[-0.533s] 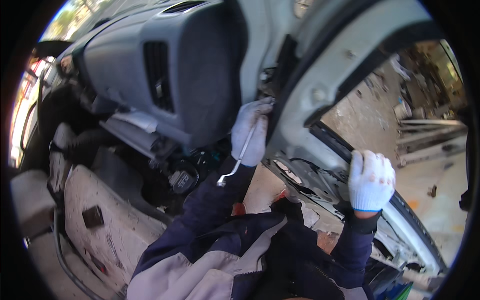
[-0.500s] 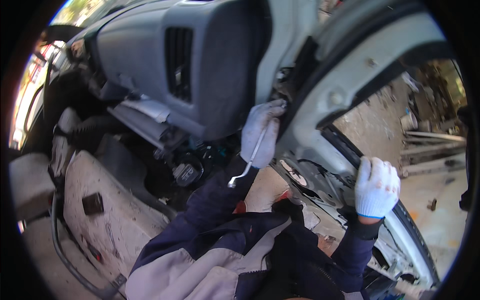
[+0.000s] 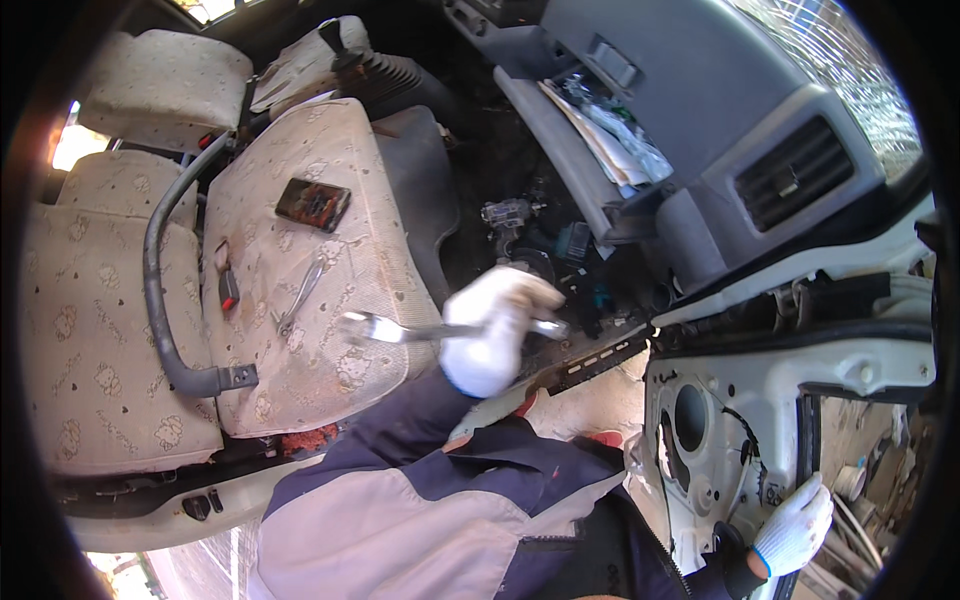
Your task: The person uses a wrench to loosen bolts on the door frame of a white van, then walks to a cluttered workbench to search for a tool. They return to the van and work on the door hinge area with a wrench.
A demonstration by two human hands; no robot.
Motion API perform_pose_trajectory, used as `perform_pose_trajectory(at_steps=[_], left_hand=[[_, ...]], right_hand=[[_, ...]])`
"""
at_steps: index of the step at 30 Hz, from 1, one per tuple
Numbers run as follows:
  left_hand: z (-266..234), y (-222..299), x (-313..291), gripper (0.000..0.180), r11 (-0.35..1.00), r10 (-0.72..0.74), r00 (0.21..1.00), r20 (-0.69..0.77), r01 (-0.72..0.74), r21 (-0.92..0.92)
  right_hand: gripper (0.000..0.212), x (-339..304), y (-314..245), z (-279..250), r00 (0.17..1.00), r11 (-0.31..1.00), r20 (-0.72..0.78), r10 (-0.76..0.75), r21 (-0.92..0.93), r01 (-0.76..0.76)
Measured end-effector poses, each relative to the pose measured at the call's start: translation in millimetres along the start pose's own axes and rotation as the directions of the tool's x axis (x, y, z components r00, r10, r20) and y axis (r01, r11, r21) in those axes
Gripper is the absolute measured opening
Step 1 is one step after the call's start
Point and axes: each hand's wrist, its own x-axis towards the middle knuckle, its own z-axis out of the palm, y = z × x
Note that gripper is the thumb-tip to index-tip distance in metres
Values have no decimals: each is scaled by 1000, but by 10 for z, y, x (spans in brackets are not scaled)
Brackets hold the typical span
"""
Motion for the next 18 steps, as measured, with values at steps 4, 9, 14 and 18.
perform_pose_trajectory(at_steps=[4,9,14,18], left_hand=[[-1201,329,111,41,921,10,883,-469,175,349],[-2671,217,428,39,584,-203,812,-548,549,598],[-3127,-303,440,41,832,-346,814,-466,496,249],[-3245,-572,545,45,543,-246,902,-355,431,720]], right_hand=[[33,6,-5,-30,1000,999,28,-13,-36,14],[34,-8,-34,-79,1000,999,-7,-29,-37,29],[32,-29,-64,-107,996,983,-14,-89,-164,86],[34,-14,-63,-103,994,992,-81,-69,-111,60]])
